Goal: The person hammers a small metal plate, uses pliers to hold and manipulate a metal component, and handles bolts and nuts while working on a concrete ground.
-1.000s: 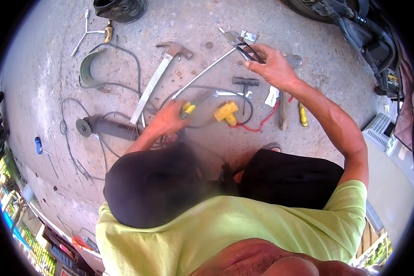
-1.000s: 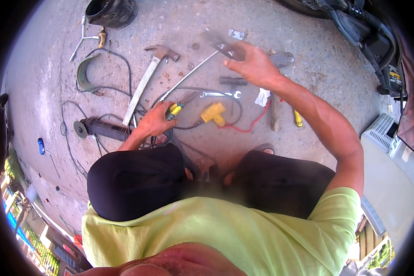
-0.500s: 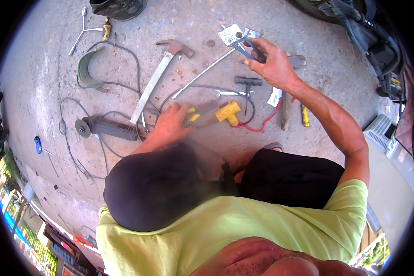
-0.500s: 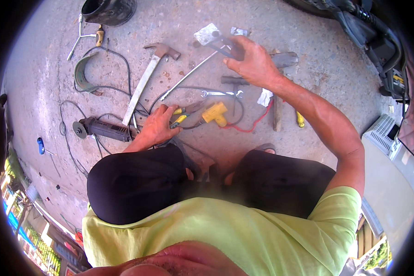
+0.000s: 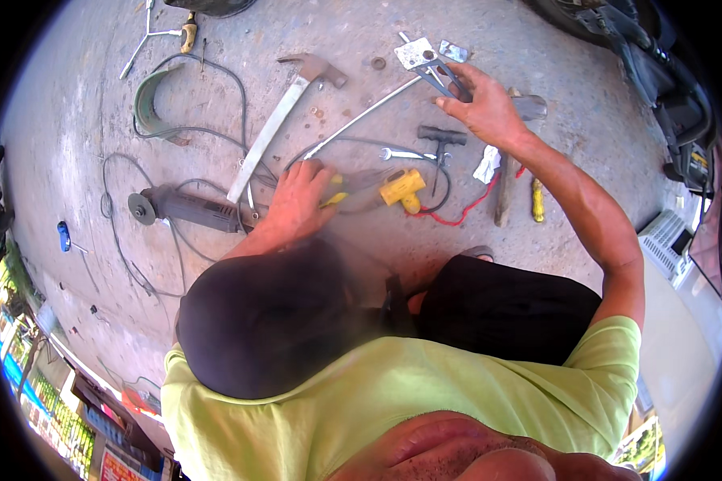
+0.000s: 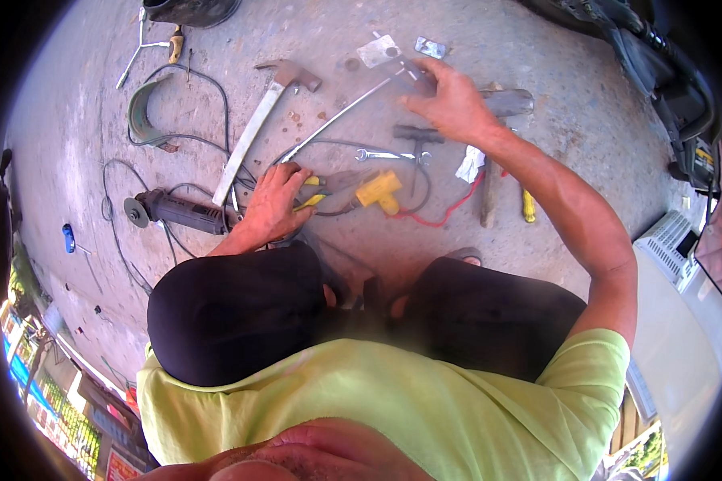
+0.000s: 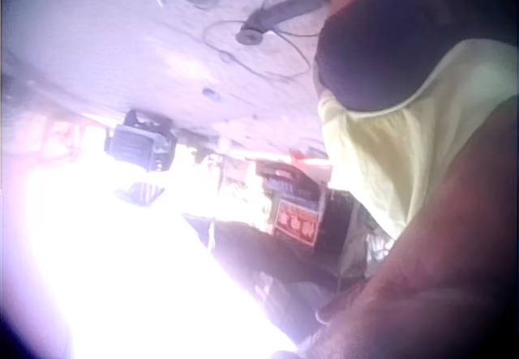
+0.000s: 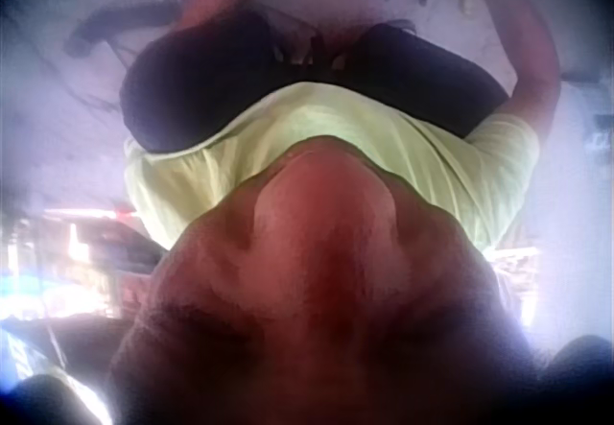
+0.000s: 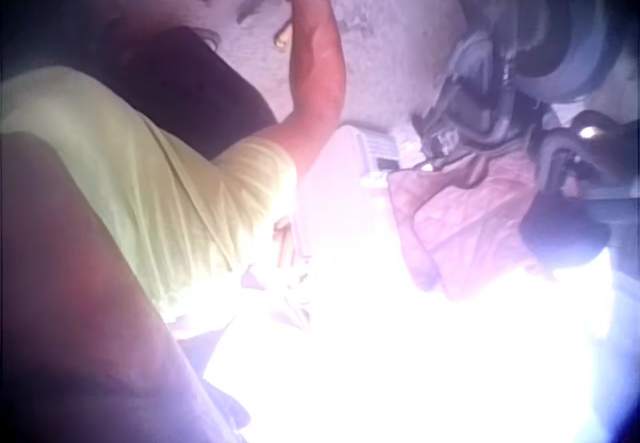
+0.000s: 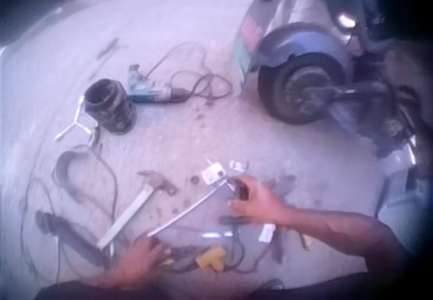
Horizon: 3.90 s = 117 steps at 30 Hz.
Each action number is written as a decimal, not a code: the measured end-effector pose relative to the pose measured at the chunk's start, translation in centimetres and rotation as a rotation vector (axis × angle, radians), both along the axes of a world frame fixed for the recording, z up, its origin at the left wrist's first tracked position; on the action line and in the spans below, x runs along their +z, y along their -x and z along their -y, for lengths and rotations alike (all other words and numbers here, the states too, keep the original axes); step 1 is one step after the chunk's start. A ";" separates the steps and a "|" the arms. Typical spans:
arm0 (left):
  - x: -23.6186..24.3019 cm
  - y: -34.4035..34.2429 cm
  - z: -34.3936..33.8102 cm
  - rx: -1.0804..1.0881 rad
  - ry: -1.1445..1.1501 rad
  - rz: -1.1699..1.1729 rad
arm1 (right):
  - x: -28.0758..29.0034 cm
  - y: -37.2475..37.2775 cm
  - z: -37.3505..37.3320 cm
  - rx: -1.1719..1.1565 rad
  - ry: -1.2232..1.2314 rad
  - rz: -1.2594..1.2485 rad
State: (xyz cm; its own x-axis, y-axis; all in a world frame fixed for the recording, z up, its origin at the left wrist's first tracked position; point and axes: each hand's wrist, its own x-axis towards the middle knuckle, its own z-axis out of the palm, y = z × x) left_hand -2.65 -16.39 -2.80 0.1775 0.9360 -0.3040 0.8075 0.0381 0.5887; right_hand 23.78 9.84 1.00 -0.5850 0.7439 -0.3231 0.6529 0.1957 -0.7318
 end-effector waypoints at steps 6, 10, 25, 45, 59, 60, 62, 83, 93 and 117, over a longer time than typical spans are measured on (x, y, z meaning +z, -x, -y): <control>-0.4 1.8 -3.0 0.287 -0.142 0.235 | -0.2 0.7 0.3 0.047 0.223 -0.006; 0.3 3.0 -6.7 0.415 -0.262 0.338 | 1.1 2.0 1.7 0.119 0.369 -0.025; 1.9 2.3 -10.8 0.199 -0.562 0.462 | 1.9 3.2 3.8 0.179 0.195 -0.144; 1.1 2.5 -11.0 0.217 -0.508 0.565 | 3.7 3.4 3.4 0.076 0.674 -0.114; 1.7 1.9 -10.9 0.303 -0.417 0.603 | 3.1 3.1 4.0 0.056 0.536 -0.166; 1.7 1.9 -10.9 0.302 -0.408 0.584 | 3.0 3.1 4.1 0.053 0.526 -0.169; 1.6 2.1 -10.8 0.302 -0.389 0.544 | 2.9 3.1 4.0 0.016 0.555 -0.180; -3.5 4.5 -9.3 0.401 -0.207 -0.024 | 3.0 0.5 2.0 -0.418 1.084 -0.336; -5.3 1.4 -11.1 0.077 -0.124 -0.118 | 3.4 -0.8 2.4 -0.427 1.079 -0.340; 7.2 -2.5 -13.2 0.254 -0.402 0.486 | 7.0 -0.1 4.8 -0.252 1.187 -0.247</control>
